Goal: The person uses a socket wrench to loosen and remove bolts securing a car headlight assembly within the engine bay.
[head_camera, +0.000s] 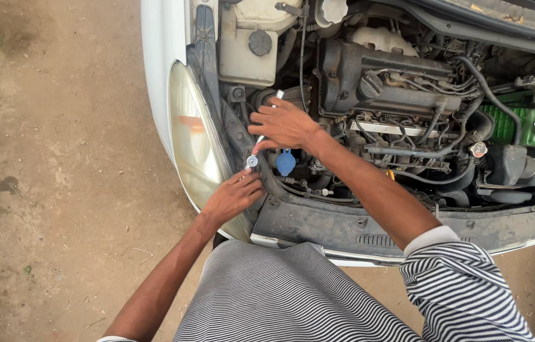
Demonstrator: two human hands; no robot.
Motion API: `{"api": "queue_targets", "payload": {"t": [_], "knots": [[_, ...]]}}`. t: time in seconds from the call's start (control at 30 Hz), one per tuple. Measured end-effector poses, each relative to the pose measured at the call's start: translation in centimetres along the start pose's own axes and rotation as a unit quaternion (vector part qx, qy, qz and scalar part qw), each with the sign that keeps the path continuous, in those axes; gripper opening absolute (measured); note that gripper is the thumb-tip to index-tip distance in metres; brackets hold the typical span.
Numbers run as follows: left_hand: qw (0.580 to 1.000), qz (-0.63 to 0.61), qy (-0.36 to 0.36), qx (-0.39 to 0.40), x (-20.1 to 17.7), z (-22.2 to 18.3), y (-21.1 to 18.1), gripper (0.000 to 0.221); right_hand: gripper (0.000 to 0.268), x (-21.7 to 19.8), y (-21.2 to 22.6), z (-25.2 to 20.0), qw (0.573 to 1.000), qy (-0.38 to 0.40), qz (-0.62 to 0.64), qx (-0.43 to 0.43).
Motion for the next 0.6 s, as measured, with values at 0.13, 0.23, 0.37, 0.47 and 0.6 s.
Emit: {"api": "queue_targets", "payload": {"t": [0.13,0.23,0.37,0.47,0.6], "knots": [[0.984,0.028,-0.140,-0.102,-4.9,-1.9,4.8,0.053,0.053,2.5,1.4,-4.1,0.976,-0.034,0.090,0.194],[0.958,-0.009,-0.169,-0.230,-6.4,-1.0,6.1,0.067,0.050,5.6,5.1,-7.3,0.891,-0.029,0.230,0.390],[0.925,-0.140,-0.221,-0.276,-7.0,4.4,5.7,0.080,0.049,10.4,10.8,-8.2,0.762,-0.201,0.351,0.506],[0.905,-0.223,-0.298,-0.205,-6.9,9.7,4.5,0.066,0.066,18.1,16.0,-5.8,0.491,-0.270,0.609,0.562],[0.933,-0.229,-0.119,-0.252,-4.6,13.7,4.0,0.090,0.061,14.4,19.4,0.0,0.741,-0.453,0.188,0.459]]}}
Point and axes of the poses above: each hand's wrist, its own z-axis towards the middle knuckle, its own x-axis out of the palm, y = z × x, the point moved 6 cm from there along z, towards the middle knuckle, and after that the axes turned 5 degrees about -x, right-handed, at the moved point
